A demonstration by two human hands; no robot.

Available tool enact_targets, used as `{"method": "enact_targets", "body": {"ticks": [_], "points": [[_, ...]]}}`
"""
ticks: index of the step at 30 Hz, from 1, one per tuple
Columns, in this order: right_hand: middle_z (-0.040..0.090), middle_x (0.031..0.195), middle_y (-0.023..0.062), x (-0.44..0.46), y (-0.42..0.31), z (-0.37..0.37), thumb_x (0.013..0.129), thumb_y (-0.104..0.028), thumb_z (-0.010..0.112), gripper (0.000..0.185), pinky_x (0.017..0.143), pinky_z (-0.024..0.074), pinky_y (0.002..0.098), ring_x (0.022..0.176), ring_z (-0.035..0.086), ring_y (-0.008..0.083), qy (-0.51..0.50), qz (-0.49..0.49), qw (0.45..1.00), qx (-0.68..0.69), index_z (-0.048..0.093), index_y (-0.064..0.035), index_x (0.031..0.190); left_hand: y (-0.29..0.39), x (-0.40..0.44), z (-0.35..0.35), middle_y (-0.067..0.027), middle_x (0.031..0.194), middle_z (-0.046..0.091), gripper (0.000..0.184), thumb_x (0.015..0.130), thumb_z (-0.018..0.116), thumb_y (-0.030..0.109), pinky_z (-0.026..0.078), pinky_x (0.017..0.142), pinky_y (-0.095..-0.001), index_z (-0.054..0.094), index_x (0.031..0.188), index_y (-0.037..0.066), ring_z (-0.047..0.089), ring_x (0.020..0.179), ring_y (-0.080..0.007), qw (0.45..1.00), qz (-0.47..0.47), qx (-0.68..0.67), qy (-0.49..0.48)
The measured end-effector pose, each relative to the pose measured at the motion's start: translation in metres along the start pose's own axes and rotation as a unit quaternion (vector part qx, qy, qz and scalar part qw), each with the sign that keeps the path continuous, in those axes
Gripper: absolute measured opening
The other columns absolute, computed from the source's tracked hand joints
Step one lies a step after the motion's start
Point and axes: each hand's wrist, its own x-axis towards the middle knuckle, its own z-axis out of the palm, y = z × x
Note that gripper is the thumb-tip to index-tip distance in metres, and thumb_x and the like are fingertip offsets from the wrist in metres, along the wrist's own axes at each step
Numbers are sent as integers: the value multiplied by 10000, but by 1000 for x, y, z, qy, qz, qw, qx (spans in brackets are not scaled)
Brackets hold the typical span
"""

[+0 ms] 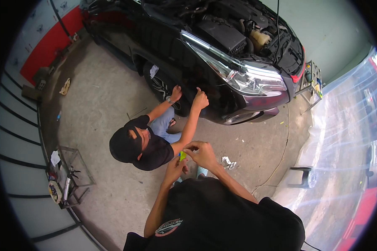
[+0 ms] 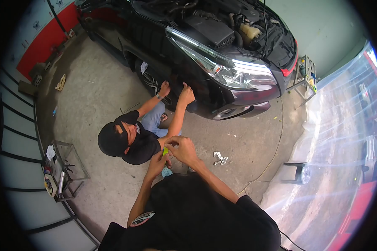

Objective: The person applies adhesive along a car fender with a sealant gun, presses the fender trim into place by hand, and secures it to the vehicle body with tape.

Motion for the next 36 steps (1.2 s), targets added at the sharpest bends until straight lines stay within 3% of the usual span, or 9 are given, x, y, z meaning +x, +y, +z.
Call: {"method": "enact_targets", "body": {"ticks": [4,7,13,36], "points": [[760,889,117,-1,1,1,842,-142,787,167,756,558,333,775,717,212,0,-2,1000,-3,778,-25,960,2,-2,-1,-55,740,649,236,1050,543,194,523,581,-253,627,1118,-15,638,628,-115,1000,1,6,-6],[750,897,123,-2,3,2,849,-213,777,194,747,555,369,798,712,247,-5,1,1000,10,780,-50,953,3,-4,-1,-55,738,650,236,1050,542,191,523,579,-253,631,1116,-18,638,624,-116,1000,0,2,-5],[760,889,115,-5,0,0,843,-144,782,166,755,556,333,770,712,214,2,-1,1000,-4,780,-29,962,-2,-3,0,-61,733,652,238,1051,538,185,524,579,-257,633,1114,-25,639,623,-120,1000,6,-1,-6],[762,897,106,-11,-3,0,852,-143,770,155,757,549,331,765,699,210,10,6,1000,-4,781,-35,963,3,-7,3,-64,720,649,239,1048,536,181,518,568,-264,648,1116,-19,640,618,-124,1000,-5,6,-14]]}}
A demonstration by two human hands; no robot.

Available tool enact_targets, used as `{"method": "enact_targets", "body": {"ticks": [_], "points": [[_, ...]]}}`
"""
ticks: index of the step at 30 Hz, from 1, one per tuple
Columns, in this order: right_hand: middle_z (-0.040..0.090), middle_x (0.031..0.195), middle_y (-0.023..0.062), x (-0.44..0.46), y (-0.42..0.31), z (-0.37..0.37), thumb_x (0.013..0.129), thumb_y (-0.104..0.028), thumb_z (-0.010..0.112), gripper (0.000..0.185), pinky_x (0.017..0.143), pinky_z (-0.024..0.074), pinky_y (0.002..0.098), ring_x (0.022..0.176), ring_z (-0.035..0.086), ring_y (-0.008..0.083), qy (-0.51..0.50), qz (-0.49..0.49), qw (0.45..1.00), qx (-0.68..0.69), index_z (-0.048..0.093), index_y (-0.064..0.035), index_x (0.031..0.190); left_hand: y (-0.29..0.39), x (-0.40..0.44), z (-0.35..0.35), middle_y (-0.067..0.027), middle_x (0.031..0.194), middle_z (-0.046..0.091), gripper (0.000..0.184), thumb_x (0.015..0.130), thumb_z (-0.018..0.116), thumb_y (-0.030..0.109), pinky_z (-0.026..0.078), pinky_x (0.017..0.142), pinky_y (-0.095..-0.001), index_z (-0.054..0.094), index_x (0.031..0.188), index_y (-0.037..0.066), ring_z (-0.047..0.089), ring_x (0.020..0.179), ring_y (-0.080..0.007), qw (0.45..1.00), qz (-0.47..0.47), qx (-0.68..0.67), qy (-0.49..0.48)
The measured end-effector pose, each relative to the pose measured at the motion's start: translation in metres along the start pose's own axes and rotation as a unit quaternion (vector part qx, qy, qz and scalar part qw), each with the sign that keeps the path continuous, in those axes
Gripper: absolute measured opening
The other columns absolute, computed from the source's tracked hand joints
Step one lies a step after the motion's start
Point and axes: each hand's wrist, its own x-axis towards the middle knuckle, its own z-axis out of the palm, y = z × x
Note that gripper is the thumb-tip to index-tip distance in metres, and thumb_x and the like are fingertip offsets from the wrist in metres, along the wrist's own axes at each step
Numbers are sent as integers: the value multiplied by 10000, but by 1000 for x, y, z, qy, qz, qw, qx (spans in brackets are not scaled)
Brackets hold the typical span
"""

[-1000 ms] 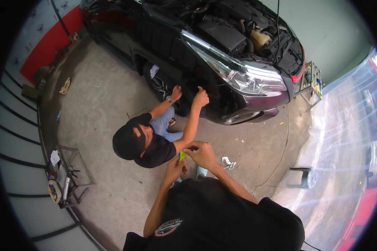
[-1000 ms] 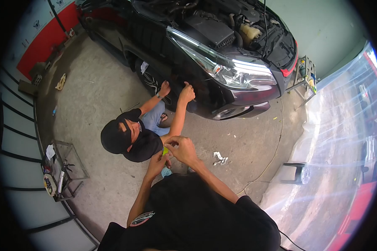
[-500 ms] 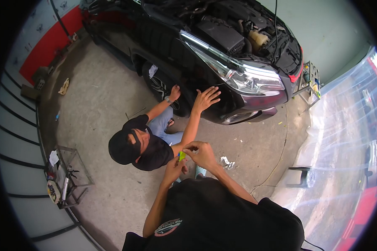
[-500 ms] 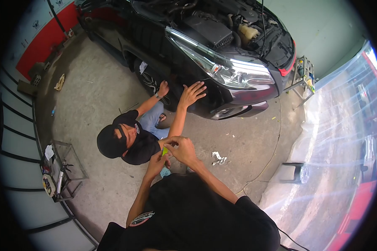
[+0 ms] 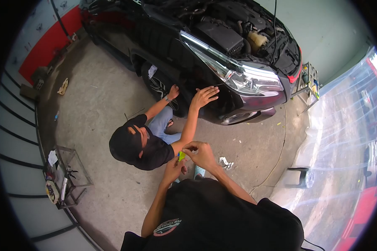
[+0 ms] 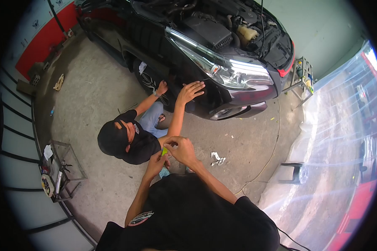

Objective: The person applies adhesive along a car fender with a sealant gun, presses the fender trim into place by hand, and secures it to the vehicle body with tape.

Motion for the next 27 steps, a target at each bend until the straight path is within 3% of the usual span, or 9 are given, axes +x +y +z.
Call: {"method": "enact_targets", "body": {"ticks": [27], "points": [[761,897,114,2,-5,-2,855,-155,775,162,765,542,333,779,702,215,-10,2,1000,-5,778,-28,955,-4,0,-1,-53,715,647,240,1034,556,186,516,569,-256,671,1091,-16,634,609,-114,1000,5,-14,12]]}}
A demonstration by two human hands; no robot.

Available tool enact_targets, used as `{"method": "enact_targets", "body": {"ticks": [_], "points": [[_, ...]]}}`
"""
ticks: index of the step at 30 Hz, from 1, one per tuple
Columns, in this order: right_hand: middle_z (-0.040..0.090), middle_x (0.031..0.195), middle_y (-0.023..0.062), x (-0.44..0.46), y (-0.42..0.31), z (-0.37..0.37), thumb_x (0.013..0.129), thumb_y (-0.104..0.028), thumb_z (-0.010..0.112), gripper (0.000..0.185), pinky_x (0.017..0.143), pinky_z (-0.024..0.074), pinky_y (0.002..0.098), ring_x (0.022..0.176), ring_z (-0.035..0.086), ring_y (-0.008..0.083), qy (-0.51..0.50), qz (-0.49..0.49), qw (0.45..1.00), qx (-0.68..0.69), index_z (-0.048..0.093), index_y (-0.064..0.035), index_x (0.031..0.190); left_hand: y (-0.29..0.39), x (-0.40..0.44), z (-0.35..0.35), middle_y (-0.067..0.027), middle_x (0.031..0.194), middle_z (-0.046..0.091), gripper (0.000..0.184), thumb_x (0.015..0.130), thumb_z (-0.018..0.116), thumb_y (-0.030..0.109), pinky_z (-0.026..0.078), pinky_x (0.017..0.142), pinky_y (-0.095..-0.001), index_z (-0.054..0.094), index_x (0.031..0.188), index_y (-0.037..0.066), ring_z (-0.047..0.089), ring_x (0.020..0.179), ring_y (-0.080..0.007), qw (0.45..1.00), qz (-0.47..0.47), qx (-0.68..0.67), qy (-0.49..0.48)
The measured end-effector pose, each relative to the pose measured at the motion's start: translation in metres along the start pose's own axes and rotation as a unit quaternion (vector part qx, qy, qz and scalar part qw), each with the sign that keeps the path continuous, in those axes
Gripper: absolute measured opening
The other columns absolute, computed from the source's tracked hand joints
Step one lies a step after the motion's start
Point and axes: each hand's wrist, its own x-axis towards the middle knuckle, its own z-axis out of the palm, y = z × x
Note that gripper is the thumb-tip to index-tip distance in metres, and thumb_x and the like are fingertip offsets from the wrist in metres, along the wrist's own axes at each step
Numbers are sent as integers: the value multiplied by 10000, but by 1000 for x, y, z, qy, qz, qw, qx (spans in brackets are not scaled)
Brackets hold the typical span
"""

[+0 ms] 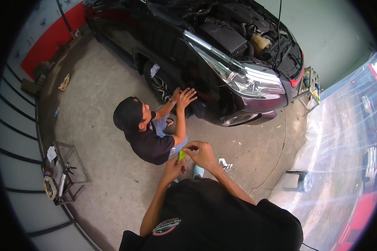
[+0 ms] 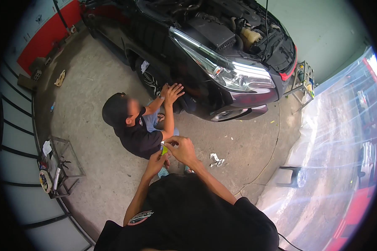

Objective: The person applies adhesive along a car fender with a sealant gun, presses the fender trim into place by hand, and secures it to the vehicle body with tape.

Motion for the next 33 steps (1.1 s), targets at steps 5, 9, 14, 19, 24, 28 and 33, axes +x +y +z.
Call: {"method": "enact_targets", "body": {"ticks": [5,9,14,19,24,28,33], "points": [[760,896,117,-1,5,1,855,-147,775,167,762,542,332,777,701,215,5,1,1000,3,775,-23,967,1,-1,2,-53,722,643,232,1038,553,181,512,568,-258,662,1100,-14,627,612,-113,1000,-2,-2,-2],[760,889,118,-2,9,2,850,-132,783,171,757,540,325,774,695,201,13,5,1000,15,772,-22,980,4,-3,2,-47,744,634,259,1050,550,225,516,583,-268,648,1121,-4,628,635,-119,1000,-2,1,-11],[758,876,109,3,2,-10,833,-140,811,191,750,536,314,753,676,170,48,-3,998,29,771,-22,977,19,-7,6,-47,737,629,273,1064,509,210,483,610,-238,638,1179,-2,610,653,-100,998,-4,-39,-39],[757,863,106,21,3,-32,819,-126,824,172,747,535,308,755,673,146,80,-2,996,30,773,-13,938,59,-16,20,-5,709,568,336,1088,446,261,422,601,-238,642,1200,12,532,629,-78,997,33,-23,-59],[754,847,99,37,-17,-53,824,-69,806,124,747,533,291,769,687,138,128,-38,991,2,770,5,917,75,-6,29,14,666,516,346,1087,432,275,376,555,-263,657,1138,16,472,586,-70,994,103,-5,-35],[754,845,93,41,-56,-60,823,-45,798,119,746,534,276,778,695,141,160,-135,976,-61,764,24,914,71,34,32,-2,628,493,328,1069,444,248,360,528,-264,671,1033,13,459,551,-68,990,131,42,29],[755,865,111,65,-57,-91,811,-49,806,125,748,545,294,752,702,168,228,-92,969,-15,778,-9,927,90,44,36,4,615,488,313,1051,447,221,363,514,-284,676,990,18,447,519,-78,986,164,13,-3]]}}
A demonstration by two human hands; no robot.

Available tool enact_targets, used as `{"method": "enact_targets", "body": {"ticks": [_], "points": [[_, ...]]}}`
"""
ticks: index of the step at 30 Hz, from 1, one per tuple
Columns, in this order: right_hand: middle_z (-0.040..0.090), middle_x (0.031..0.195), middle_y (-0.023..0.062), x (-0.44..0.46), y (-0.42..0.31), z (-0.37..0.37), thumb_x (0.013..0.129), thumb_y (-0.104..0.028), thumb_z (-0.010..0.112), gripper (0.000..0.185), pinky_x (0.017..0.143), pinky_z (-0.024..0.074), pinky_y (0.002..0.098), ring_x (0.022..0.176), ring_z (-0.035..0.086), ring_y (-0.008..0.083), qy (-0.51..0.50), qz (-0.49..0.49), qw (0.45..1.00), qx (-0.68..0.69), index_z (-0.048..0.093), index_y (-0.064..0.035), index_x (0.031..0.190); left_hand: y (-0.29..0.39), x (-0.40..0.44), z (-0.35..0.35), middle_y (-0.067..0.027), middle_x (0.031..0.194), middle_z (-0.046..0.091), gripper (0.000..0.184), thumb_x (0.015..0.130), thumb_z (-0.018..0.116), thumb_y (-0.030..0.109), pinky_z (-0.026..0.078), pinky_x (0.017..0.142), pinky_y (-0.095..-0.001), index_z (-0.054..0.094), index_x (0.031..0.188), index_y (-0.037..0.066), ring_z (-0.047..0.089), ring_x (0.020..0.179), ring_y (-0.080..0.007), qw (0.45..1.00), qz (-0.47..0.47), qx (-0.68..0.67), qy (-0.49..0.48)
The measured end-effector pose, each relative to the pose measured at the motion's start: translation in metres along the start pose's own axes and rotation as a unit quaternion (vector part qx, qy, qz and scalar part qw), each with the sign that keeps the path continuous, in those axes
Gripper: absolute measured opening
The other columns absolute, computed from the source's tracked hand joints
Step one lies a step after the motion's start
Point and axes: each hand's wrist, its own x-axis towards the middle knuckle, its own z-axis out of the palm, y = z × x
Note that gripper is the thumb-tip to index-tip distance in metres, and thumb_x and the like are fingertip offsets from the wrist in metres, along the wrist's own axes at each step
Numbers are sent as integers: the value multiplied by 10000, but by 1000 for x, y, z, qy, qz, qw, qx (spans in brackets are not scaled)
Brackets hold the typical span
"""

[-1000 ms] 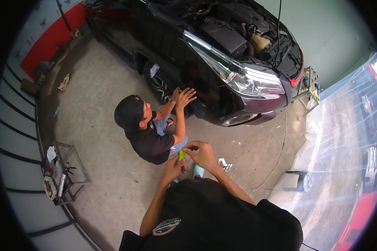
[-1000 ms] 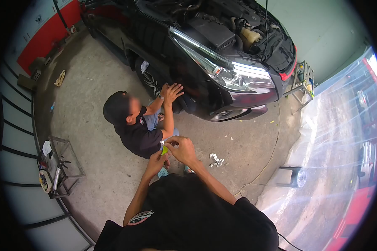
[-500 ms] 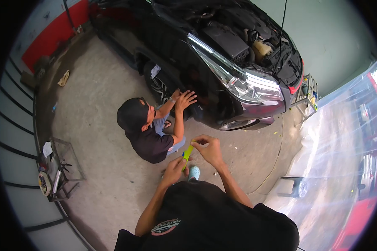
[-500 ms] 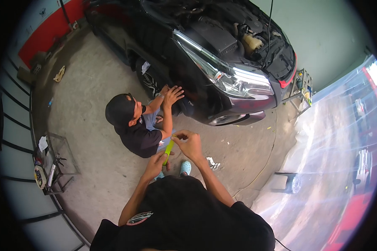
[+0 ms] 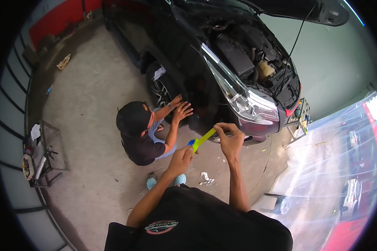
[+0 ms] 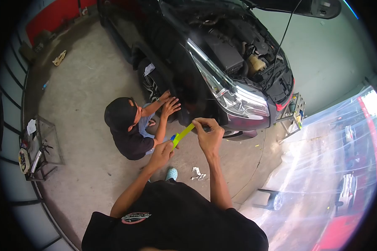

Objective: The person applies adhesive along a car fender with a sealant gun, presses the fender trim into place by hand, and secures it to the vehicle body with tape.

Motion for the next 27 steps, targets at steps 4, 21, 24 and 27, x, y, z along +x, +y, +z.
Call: {"method": "enact_targets", "body": {"ticks": [4,21,24,27], "points": [[760,875,98,15,-9,-10,819,-47,804,108,750,540,283,758,695,150,26,-18,999,-30,779,-4,915,20,-2,9,5,594,477,298,1038,440,197,362,510,-297,675,997,18,447,509,-80,999,45,-1,-31],[746,854,85,9,-59,-30,796,34,792,130,750,498,267,794,669,152,70,-117,986,-95,775,6,922,29,27,12,-73,558,526,272,994,473,183,392,530,-364,671,939,4,535,499,-175,994,108,23,22],[753,854,96,4,-69,-25,767,64,795,154,734,526,287,764,679,182,74,-137,982,-104,777,2,907,21,32,12,-85,566,565,262,963,477,154,420,535,-346,641,849,-15,565,513,-165,995,86,-34,39],[751,854,98,1,-72,-23,762,70,797,163,744,531,290,770,683,187,67,-138,982,-107,777,3,910,25,27,14,-78,565,584,282,942,474,142,428,525,-325,603,758,-29,564,512,-142,995,70,-39,67]]}}
